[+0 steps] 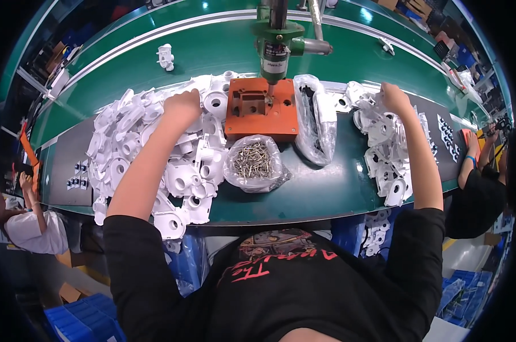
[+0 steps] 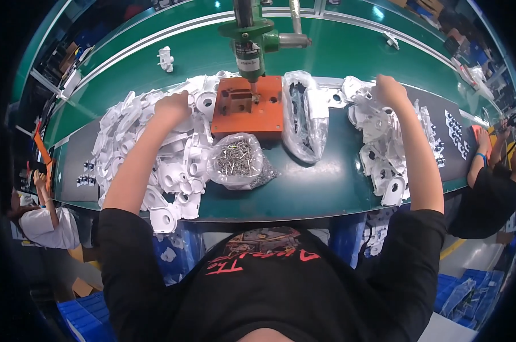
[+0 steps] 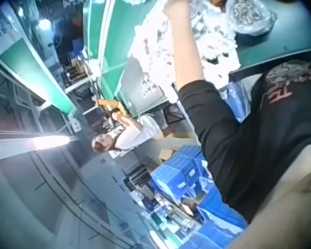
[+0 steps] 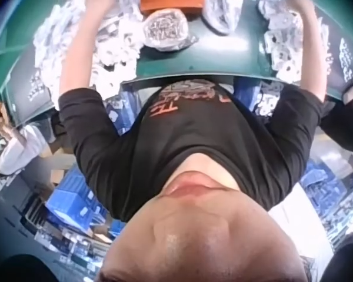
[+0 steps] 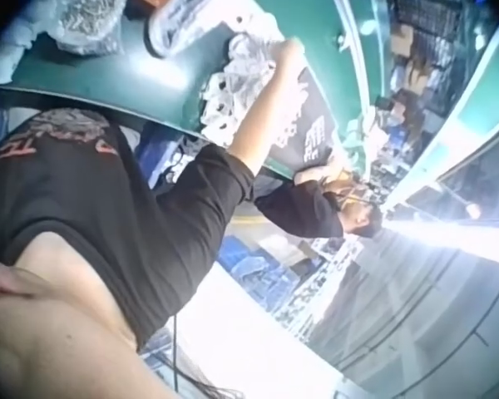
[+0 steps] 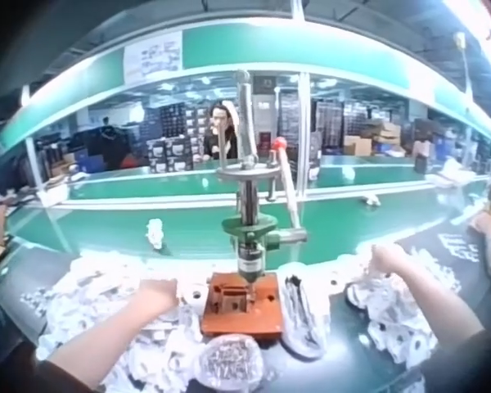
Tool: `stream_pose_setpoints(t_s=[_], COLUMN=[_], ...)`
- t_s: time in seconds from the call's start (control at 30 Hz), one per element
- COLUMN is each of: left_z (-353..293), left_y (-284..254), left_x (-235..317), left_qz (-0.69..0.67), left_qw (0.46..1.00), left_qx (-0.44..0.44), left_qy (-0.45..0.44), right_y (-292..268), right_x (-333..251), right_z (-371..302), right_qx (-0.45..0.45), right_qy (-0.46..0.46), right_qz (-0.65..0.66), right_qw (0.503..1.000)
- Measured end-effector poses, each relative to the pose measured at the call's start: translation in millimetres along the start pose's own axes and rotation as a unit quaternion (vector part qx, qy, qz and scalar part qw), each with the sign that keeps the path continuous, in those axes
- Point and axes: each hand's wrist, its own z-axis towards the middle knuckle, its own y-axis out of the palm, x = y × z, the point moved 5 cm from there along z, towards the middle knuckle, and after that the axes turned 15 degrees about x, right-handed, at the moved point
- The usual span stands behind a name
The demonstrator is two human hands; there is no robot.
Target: Assembling white plastic components by inserting metal pins and using a manual press machine.
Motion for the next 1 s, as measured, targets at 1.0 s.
stream_pose_setpoints(t_s=[1.0], left_z=[-98.3], left_y=[-108.3], left_x=[119.7], left_qz=[-0.867], left_qw=[0.496], left_qx=[-0.040], left_qy=[-0.021], right_y=[-111.7], right_x=[-252.2], right_z=[-113.3], right_qx=[-0.084], right_qy=[0.018], right_qz=[0.850], right_qw=[0.519])
